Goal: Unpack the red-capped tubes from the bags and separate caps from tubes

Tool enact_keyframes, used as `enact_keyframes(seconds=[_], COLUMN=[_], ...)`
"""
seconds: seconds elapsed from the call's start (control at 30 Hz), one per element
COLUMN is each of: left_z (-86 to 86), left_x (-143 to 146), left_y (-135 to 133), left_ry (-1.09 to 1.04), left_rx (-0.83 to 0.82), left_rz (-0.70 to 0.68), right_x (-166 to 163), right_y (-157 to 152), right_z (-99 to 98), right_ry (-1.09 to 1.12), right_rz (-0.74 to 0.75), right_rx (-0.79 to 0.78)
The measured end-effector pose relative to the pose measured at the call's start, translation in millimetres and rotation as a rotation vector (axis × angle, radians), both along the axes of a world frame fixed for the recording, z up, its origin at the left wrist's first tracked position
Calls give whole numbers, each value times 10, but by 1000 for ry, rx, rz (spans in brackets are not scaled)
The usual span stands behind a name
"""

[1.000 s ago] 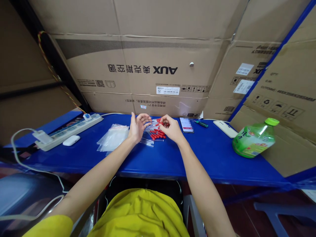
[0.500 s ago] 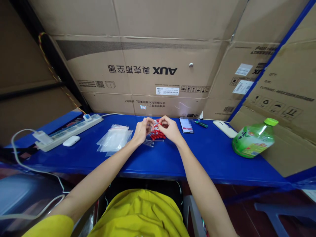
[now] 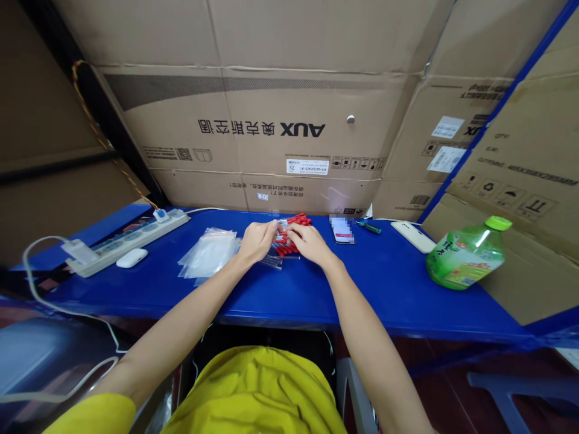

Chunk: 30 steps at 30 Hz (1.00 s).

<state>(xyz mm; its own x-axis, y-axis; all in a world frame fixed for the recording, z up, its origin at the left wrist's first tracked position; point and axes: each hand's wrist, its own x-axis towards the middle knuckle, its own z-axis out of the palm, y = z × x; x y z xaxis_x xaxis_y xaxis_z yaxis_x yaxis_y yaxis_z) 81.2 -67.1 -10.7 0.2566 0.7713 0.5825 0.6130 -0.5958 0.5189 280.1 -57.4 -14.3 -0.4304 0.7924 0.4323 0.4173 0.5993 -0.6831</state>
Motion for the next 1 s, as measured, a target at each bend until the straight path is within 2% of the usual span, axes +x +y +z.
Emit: enact_keyframes(seconds=[0.13, 0.3, 0.37, 0.5, 0.73, 1.0], left_z=[-12, -5, 6, 37, 57, 38], left_x=[-32, -32, -31, -28, -60, -61], left_y=[15, 18, 23, 43, 81, 67], left_ry=[-132, -162, -125, 95, 157, -114], left_rx=[-27, -28, -12, 70, 73, -10], left_rz=[-75, -107, -74, 18, -56, -31], right_x=[-14, -35, -46, -42, 26, -35], right_y=[2, 10, 13, 16, 34, -8], right_z=[4, -24, -42, -65, -45, -27], right_ry=[68, 134, 129, 66, -30, 34], right_rz=[15, 37, 38, 17, 15, 60], right_rx=[-34, -98, -103, -34, 20, -20])
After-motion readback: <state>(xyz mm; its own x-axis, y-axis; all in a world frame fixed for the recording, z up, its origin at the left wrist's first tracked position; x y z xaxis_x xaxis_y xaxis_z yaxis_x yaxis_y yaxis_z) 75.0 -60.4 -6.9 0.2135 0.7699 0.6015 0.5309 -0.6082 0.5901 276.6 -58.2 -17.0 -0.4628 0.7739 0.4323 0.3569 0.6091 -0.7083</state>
